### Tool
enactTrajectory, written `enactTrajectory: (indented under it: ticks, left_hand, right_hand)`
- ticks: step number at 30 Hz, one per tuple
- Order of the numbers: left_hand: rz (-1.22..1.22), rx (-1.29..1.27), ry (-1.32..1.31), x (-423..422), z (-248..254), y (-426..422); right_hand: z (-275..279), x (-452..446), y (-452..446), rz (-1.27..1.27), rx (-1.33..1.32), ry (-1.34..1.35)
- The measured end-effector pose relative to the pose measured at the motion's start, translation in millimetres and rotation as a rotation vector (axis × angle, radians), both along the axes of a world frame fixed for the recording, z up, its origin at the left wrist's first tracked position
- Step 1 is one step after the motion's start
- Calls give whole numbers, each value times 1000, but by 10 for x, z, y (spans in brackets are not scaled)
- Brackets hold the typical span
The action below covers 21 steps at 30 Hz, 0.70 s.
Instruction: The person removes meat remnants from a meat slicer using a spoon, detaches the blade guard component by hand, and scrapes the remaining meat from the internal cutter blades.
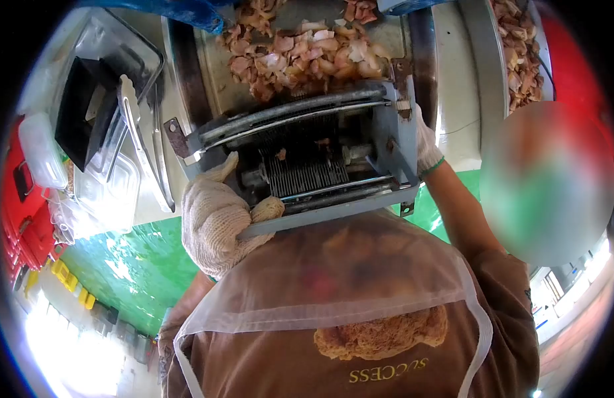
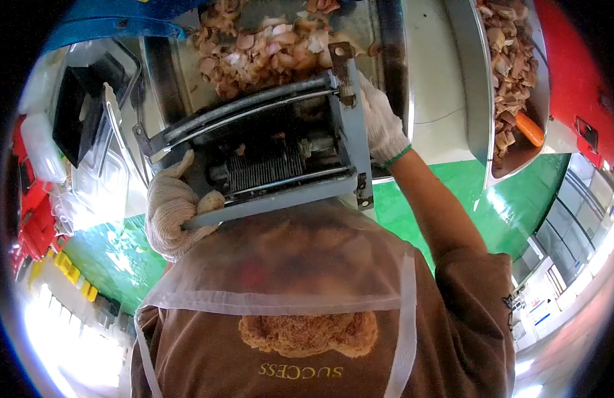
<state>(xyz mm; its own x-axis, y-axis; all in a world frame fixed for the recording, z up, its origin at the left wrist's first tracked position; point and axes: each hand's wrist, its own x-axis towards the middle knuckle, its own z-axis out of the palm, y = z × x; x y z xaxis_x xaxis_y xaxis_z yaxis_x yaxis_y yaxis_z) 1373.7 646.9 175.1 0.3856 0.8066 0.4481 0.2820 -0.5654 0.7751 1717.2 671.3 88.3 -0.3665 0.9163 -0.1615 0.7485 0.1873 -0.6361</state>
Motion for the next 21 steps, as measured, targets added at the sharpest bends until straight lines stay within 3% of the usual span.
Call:
enactTrajectory:
  ticks: [2, 5, 6, 8, 10, 13, 16, 18, 20, 21]
  left_hand:
    - [-110, -36, 76, -95, 49, 56]
    - [-88, -14, 98, -64, 55, 40]
    - [-49, 6, 87, -42, 51, 34]
    - [-90, 5, 91, -61, 30, 65]
    - [-87, 1, 87, -70, 34, 49]
    - [-70, 3, 79, -90, 24, 43]
    - [-55, -2, 76, -102, 11, 30]
    - [-50, 1, 67, -84, 6, 23]
    - [-50, 1, 64, -72, 0, 23]
    - [-49, 1, 63, -75, -4, 23]
  right_hand:
    - [-23, -78, 13, -304, -254, 268]
    - [-420, 73, 9, -210, -83, 261]
    - [-463, 79, 24, -85, 173, 126]
    - [-651, 115, 73, 20, 366, -24]
    - [-910, 147, 43, -23, 234, -38]
    - [-920, 164, -27, -308, -248, 438]
    - [-617, 70, 11, -233, -100, 68]
    - [78, -157, 107, -348, -381, 41]
    - [261, -159, 60, -265, -256, -81]
    - [147, -63, -75, -117, 4, -191]
